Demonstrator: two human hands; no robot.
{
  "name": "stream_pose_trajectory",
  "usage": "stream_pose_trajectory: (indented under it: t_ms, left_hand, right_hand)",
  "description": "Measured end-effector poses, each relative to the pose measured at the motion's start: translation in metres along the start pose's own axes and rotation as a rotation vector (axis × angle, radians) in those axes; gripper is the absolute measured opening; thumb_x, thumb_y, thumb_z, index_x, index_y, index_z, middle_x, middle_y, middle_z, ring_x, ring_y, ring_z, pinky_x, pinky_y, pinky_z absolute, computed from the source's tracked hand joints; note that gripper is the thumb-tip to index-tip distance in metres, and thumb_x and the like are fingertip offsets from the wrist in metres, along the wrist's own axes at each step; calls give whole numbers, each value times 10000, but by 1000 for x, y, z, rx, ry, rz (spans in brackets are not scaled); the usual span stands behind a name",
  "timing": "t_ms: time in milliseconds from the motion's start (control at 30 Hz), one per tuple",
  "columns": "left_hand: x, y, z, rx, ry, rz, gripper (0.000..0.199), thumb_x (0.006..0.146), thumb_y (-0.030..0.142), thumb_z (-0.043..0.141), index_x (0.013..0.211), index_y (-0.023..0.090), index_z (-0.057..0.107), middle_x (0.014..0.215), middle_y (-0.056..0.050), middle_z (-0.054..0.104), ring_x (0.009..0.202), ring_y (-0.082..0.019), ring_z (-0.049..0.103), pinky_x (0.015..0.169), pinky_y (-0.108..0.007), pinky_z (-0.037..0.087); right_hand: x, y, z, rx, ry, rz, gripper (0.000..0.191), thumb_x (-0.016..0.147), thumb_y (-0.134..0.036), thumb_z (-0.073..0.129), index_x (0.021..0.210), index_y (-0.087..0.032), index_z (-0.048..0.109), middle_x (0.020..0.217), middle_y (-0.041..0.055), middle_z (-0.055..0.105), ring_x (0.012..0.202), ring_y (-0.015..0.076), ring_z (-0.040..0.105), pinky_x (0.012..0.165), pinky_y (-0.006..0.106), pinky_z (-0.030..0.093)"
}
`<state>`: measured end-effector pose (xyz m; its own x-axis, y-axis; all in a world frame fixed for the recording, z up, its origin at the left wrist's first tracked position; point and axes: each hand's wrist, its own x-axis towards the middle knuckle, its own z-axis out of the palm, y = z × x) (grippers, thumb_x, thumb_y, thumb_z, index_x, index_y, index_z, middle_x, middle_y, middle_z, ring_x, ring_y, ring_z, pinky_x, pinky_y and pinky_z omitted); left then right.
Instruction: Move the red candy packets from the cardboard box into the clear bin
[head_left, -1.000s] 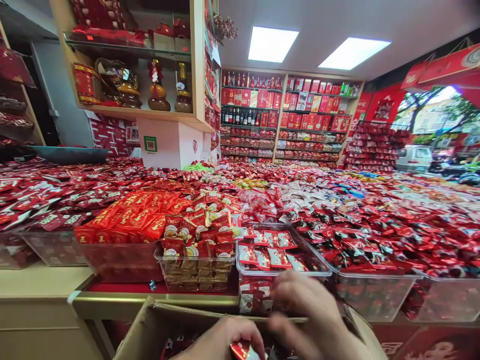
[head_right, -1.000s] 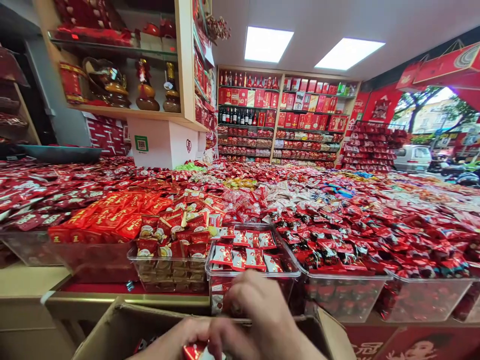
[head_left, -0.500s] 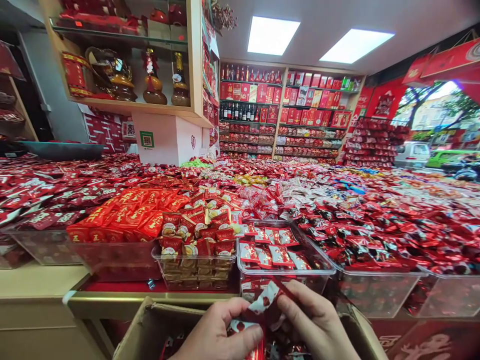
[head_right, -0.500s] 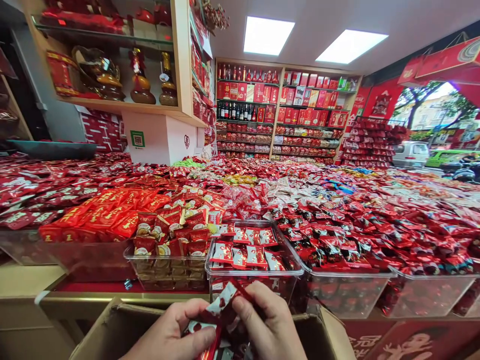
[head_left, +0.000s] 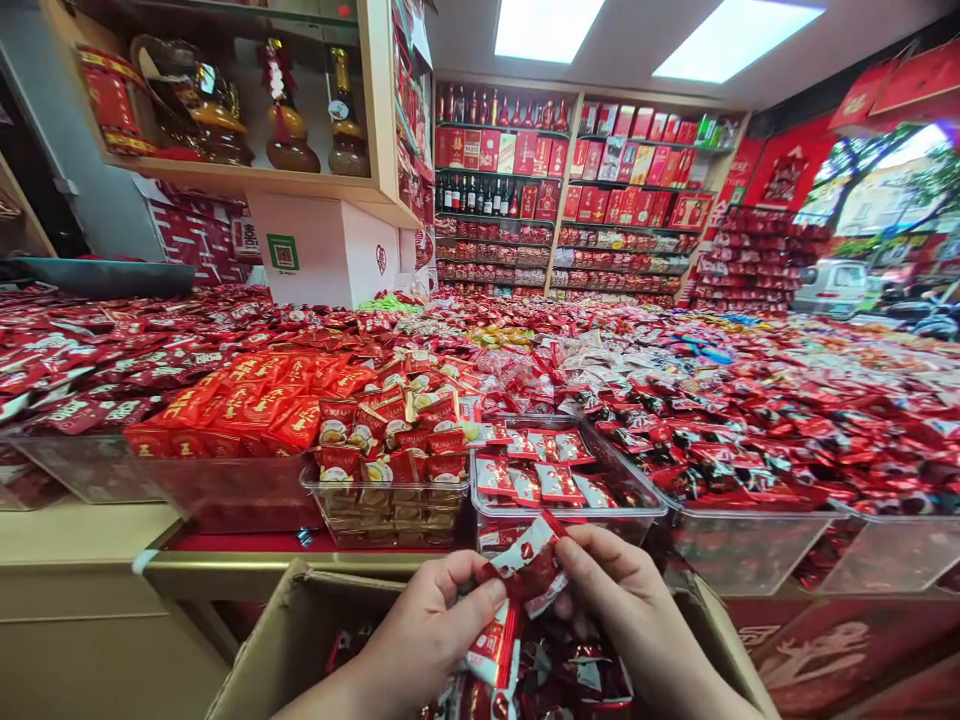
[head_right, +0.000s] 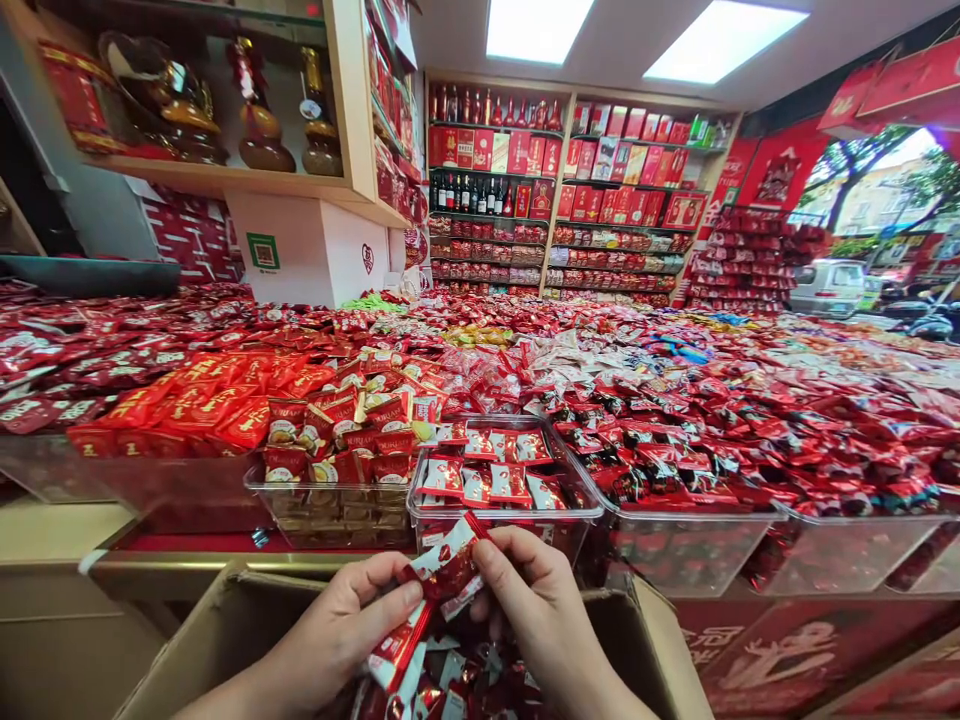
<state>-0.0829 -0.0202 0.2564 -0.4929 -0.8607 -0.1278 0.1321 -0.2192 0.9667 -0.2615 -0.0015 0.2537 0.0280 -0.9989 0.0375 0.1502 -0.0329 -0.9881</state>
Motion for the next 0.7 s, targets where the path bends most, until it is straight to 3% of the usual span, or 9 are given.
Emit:
stream_pose_trajectory:
  t_ms: [100,200,300,367,467,533,700]
  left_hand:
    - [1,-2,-3,-53,-36,40,389,717,365,684,1046,189,576,673,30,597,572,-69,500,563,-183,389]
    - [0,-5,-5,0,-84,162,378,743,292,674,1109,273,579,733,28,651,643,-78,558,621,-177,423]
    - [-3,-7,-5,227,14,411,239,782,186,621,990,295,667,970,-2,688,876,-142,609,796,-230,444]
    - [-4,-6,-6,421,70,609,349,788,95,578,1043,324,644,978,6,689,876,-144,621,791,-227,456]
    - [-3,-3,-10,651,56,858,474,784,20,526,1151,316,572,989,-16,673,854,-139,623,764,-227,477]
    - [-3,-3,-12,752,25,898,487,785,16,510,1178,303,540,1017,-31,660,873,-146,621,765,-232,485]
    - [-7,-4,-12,826,49,765,594,765,65,554,1278,294,363,1023,-40,646,864,-156,626,784,-240,491]
  right_hand:
    - [-1,0,-4,3,39,-148,191,763,-367,630,851,-199,637,572,-15,613,447,64,496,431,158,394]
    - [-3,-3,-7,-41,-62,-283,119,778,-291,622,879,-252,673,832,10,652,580,84,564,544,189,469]
    - [-6,-4,-4,9,-104,-231,200,798,-279,597,994,-290,635,1016,26,621,623,88,582,605,220,493]
    - [-8,-3,0,140,-62,-163,310,805,-316,584,1112,-308,546,1055,42,612,648,104,599,649,260,508]
    - [-8,-1,6,285,-74,-140,425,769,-398,606,1159,-293,476,1094,78,607,830,179,627,777,356,503]
    - [-6,-1,6,273,-73,-133,408,745,-379,640,1114,-282,497,1089,75,617,930,201,612,837,372,483]
    - [-4,-3,-1,23,36,-213,255,778,-285,619,1027,-250,578,1058,60,641,937,178,612,789,287,513]
